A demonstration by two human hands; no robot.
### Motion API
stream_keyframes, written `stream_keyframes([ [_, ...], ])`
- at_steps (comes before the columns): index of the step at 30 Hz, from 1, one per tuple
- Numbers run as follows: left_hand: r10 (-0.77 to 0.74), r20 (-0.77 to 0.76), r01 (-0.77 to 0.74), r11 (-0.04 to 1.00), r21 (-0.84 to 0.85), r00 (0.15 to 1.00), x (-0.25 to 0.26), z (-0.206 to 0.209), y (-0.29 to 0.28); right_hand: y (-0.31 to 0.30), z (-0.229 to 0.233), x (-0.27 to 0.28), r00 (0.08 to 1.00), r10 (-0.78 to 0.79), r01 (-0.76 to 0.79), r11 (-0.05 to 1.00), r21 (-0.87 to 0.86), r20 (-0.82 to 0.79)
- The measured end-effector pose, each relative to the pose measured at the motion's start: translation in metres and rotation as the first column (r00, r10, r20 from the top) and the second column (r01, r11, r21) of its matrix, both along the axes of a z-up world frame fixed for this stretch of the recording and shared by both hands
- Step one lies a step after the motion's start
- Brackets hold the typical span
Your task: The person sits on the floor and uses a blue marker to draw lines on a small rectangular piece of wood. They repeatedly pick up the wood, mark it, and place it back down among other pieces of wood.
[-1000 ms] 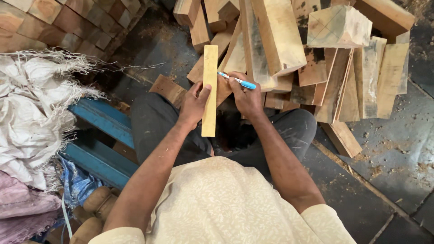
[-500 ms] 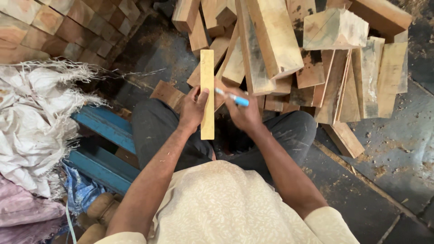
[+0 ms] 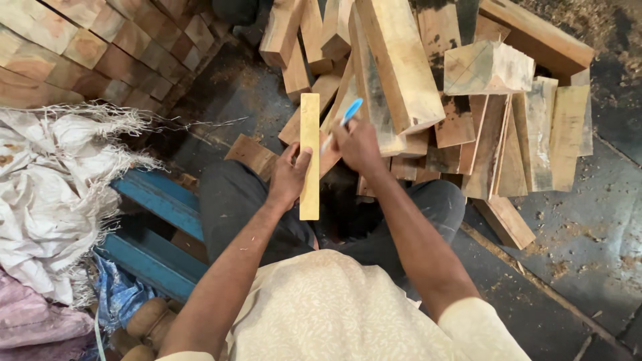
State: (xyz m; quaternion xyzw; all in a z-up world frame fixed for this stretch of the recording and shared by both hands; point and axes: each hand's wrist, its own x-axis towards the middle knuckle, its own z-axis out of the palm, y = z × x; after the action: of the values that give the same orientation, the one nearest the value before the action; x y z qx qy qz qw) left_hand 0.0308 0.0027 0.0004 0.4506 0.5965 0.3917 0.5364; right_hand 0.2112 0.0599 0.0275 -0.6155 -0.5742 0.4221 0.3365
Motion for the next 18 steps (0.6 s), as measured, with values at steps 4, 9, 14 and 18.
stream_keyframes([
  [4,0.004,0.069,-0.005,1.000,0.022,0.998,0.001,-0.004,0.001,0.006,-0.001,-0.004,0.989,-0.049,0.065,0.991,0.115,-0.137],
  [9,0.011,0.128,-0.007,1.000,-0.025,0.992,-0.001,0.001,0.001,-0.104,0.000,0.008,0.994,0.108,-0.101,0.967,0.235,-0.018],
  [14,0.085,0.164,-0.072,0.993,-0.089,0.983,-0.007,-0.005,0.002,-0.116,0.010,0.033,0.978,0.200,-0.207,0.960,0.187,0.060],
  [18,0.239,0.340,-0.204,0.969,-0.137,0.910,-0.039,-0.012,-0.003,-0.040,0.016,0.023,0.722,0.355,-0.608,0.736,0.299,0.594],
])
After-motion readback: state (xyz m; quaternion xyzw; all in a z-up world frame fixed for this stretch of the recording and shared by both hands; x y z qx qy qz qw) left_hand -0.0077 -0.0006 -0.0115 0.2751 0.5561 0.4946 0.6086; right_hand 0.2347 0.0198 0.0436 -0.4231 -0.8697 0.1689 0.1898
